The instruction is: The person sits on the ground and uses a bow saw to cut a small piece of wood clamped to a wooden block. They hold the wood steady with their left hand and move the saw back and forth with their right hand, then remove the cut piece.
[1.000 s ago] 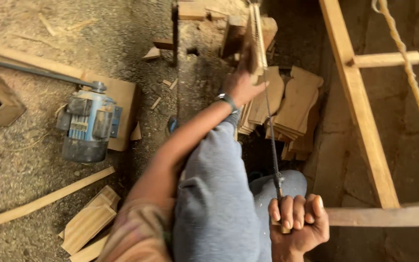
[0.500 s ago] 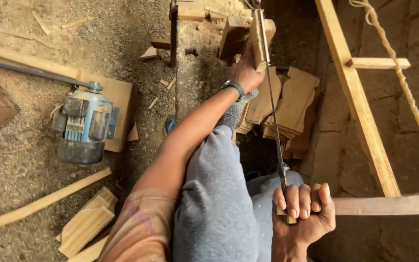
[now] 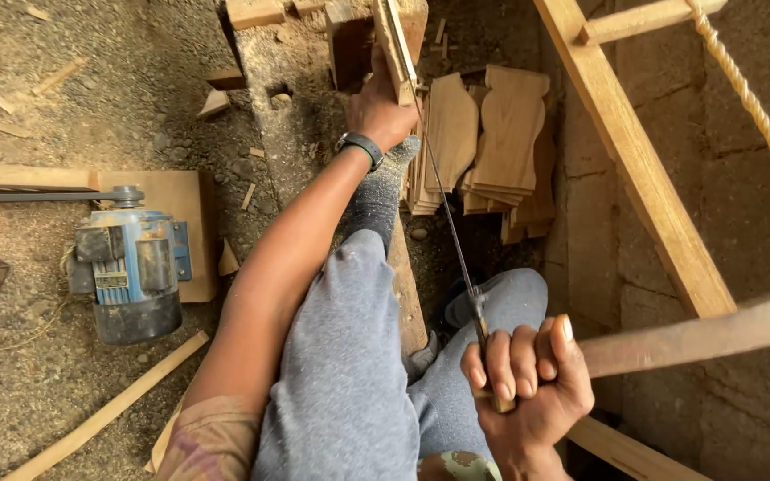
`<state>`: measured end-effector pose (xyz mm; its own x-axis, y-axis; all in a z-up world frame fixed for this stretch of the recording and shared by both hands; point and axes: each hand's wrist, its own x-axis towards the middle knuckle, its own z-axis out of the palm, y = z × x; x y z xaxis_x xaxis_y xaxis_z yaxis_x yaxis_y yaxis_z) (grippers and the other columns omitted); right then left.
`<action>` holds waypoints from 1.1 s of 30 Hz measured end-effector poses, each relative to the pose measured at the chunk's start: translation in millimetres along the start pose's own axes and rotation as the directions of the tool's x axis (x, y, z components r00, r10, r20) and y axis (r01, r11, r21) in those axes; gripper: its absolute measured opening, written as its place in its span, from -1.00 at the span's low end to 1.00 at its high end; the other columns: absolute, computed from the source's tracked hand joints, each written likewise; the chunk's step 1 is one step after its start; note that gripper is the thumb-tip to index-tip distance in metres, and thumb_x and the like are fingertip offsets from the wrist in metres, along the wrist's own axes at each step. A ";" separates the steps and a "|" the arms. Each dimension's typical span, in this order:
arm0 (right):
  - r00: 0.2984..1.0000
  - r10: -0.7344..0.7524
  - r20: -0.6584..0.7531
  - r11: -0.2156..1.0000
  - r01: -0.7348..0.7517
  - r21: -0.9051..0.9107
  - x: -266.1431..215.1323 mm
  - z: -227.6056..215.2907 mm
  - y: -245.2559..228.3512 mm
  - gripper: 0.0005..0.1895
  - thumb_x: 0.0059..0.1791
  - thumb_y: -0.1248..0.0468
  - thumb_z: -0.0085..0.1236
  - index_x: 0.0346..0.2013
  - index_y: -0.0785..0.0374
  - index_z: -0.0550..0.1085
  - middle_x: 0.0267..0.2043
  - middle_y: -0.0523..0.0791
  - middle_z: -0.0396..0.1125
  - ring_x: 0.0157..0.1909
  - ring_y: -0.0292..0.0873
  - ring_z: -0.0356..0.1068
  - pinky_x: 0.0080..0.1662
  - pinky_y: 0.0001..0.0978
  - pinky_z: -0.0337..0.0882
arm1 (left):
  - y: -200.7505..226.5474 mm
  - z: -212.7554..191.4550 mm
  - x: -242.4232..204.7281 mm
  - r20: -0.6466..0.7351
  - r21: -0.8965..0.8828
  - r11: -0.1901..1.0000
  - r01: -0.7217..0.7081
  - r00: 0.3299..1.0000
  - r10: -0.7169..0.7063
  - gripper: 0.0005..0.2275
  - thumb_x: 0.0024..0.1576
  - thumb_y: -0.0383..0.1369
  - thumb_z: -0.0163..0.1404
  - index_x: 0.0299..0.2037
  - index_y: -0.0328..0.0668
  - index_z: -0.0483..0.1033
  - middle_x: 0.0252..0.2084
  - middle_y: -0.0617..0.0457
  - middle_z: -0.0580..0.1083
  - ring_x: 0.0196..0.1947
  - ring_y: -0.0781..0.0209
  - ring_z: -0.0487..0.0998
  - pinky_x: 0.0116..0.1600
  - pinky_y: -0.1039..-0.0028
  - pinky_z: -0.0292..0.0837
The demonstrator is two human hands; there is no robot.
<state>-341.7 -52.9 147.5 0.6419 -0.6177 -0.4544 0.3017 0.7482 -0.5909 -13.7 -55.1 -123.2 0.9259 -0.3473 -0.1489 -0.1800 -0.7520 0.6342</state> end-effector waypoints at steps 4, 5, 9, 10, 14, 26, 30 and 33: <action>0.996 0.075 -0.050 0.996 -0.073 0.045 61.3 36.6 18.7 -0.42 0.11 0.12 -0.08 -0.79 -0.05 0.04 -0.88 -0.30 -0.21 -0.84 -0.33 -0.21 -0.65 -0.41 -0.15 | -2.1 -3.1 -2.3 -0.021 -0.006 0.999 -0.045 0.999 0.045 -0.16 0.16 -0.12 -0.02 0.49 -0.16 -0.38 -0.08 -0.10 0.59 -0.34 0.01 0.69 -0.42 0.27 0.69; 0.994 0.089 -0.064 0.994 -0.085 0.066 81.6 43.6 27.0 -0.45 0.07 0.10 0.00 -0.78 -0.04 0.06 -0.87 -0.29 -0.17 -0.82 -0.32 -0.18 -0.63 -0.38 -0.12 | 2.6 -14.6 -4.5 0.034 -0.002 0.999 -0.048 0.998 0.048 -0.10 0.12 -0.01 0.00 0.48 -0.19 -0.38 -0.01 -0.13 0.55 -0.30 0.02 0.68 -0.38 0.31 0.72; 0.994 0.088 -0.067 0.994 -0.083 0.071 131.9 55.5 46.3 -0.48 -0.02 0.09 0.13 -0.76 0.01 0.08 -0.84 -0.24 -0.12 -0.79 -0.27 -0.07 -0.57 -0.29 0.09 | 16.1 -81.6 -17.6 0.416 -0.171 0.966 -0.195 0.875 0.250 0.19 0.03 0.08 0.31 0.46 -0.35 -0.51 0.55 -0.38 -0.18 0.54 -0.33 -0.06 0.52 -0.04 -0.02; 0.993 0.091 -0.069 0.994 -0.086 0.074 131.8 55.6 46.3 -0.48 -0.02 0.09 0.13 -0.76 0.01 0.08 -0.84 -0.24 -0.12 -0.79 -0.27 -0.07 -0.57 -0.29 0.09 | 3.4 -85.7 -16.4 0.419 -0.168 0.967 -0.193 0.874 0.247 0.19 0.03 0.08 0.31 0.46 -0.35 -0.51 0.55 -0.38 -0.18 0.54 -0.33 -0.06 0.52 -0.04 -0.02; 0.993 0.095 0.069 0.991 -0.101 0.084 129.1 54.4 42.3 -0.44 0.03 0.05 0.06 -0.81 0.03 0.12 -0.83 -0.24 -0.11 -0.76 -0.27 -0.01 -0.53 -0.26 0.24 | -5.8 -102.9 -1.8 0.256 0.171 0.882 -0.438 0.885 0.390 0.32 -0.07 0.33 0.38 0.50 -0.08 -0.53 0.61 -0.20 -0.27 0.59 -0.15 0.06 0.39 0.07 0.10; 0.960 0.072 0.272 0.952 -0.147 0.267 127.7 49.5 50.5 -0.49 0.13 0.04 -0.07 -0.68 0.10 0.19 -0.79 -0.19 -0.02 -0.72 -0.23 0.03 -0.45 -0.22 0.32 | 33.0 -133.0 31.7 0.508 0.561 0.594 -0.577 0.806 0.304 0.22 -0.19 0.56 -0.01 0.47 -0.27 -0.14 0.54 -0.29 -0.11 0.42 -0.33 0.14 0.43 0.04 0.00; 0.991 0.096 0.093 0.972 -0.113 0.207 112.2 52.0 43.8 -0.50 0.09 0.10 0.02 -0.72 0.04 0.16 -0.83 -0.25 -0.06 -0.77 -0.30 -0.07 -0.55 -0.36 0.08 | 43.5 -138.3 29.1 0.478 0.605 0.571 -0.556 0.826 0.298 0.14 -0.25 0.46 0.20 0.33 -0.28 0.06 0.51 -0.26 -0.01 0.02 -0.30 0.52 0.10 -0.10 0.40; 0.991 0.121 0.064 0.979 -0.129 0.156 73.2 48.3 27.0 -0.49 0.13 0.10 -0.05 -0.70 0.04 0.14 -0.80 -0.23 -0.07 -0.74 -0.29 -0.10 -0.52 -0.33 0.07 | 52.8 -143.1 26.1 0.522 0.619 0.571 -0.539 0.826 0.214 0.25 -0.18 0.52 0.07 0.49 -0.26 -0.21 0.55 -0.26 -0.12 0.18 -0.33 0.43 0.25 -0.05 0.30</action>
<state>-252.5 -66.3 130.5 0.7172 -0.5061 -0.4790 0.3221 0.8504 -0.4160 48.5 -23.8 15.0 0.5526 -0.7399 -0.3837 -0.8075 -0.5892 -0.0268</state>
